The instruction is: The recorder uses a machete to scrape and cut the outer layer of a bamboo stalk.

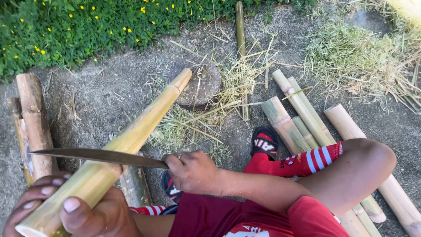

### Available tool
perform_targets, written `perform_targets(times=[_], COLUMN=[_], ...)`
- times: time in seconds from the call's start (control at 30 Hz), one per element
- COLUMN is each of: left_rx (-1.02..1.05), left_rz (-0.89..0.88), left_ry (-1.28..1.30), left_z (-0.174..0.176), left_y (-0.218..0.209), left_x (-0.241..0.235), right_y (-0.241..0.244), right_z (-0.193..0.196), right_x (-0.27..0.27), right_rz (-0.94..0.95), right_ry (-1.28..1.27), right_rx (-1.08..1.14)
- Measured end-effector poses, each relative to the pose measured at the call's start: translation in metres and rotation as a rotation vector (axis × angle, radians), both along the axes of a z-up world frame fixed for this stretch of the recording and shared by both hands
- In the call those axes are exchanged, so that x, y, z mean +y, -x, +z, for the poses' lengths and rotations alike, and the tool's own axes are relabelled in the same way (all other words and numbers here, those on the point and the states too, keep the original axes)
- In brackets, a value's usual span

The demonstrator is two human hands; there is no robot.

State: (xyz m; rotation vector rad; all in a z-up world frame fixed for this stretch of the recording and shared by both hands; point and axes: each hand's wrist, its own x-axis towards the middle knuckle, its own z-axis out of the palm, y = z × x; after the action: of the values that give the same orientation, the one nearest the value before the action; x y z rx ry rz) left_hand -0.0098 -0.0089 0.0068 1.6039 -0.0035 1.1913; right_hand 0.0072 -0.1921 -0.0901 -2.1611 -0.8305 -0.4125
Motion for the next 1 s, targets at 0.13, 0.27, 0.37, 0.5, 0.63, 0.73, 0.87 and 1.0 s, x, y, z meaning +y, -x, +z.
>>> perform_targets(times=[0.13, 0.27, 0.37, 0.5, 0.63, 0.73, 0.87, 1.0], left_rx=[-0.016, -0.026, -0.06, -0.118, -0.114, -0.048, -0.093, -0.197], left_rz=[-0.019, -0.02, -0.003, 0.023, 0.046, 0.066, 0.037, 0.022], left_ry=[0.0, 0.049, 0.046, 0.002, 0.007, 0.009, 0.053, 0.041], left_z=[0.013, 0.02, 0.012, 0.004, 0.007, 0.01, -0.001, -0.006], left_y=[-0.004, -0.005, -0.023, -0.025, -0.025, -0.019, -0.019, -0.03], left_x=[-0.01, -0.011, -0.006, 0.007, 0.01, 0.009, 0.009, 0.02], right_y=[-0.028, -0.027, -0.019, -0.011, -0.057, -0.032, -0.019, -0.053], right_z=[-0.06, -0.066, -0.01, -0.052, -0.105, -0.077, -0.026, -0.126], right_x=[0.001, 0.001, -0.004, 0.006, -0.007, -0.011, -0.006, -0.017], right_rz=[-0.11, -0.148, -0.129, -0.077, -0.187, -0.217, -0.115, -0.226], right_ry=[0.108, 0.148, 0.077, -0.003, 0.183, 0.288, 0.084, 0.244], right_rx=[0.144, 0.269, 0.108, -0.091, 0.215, 0.274, 0.15, 0.275])
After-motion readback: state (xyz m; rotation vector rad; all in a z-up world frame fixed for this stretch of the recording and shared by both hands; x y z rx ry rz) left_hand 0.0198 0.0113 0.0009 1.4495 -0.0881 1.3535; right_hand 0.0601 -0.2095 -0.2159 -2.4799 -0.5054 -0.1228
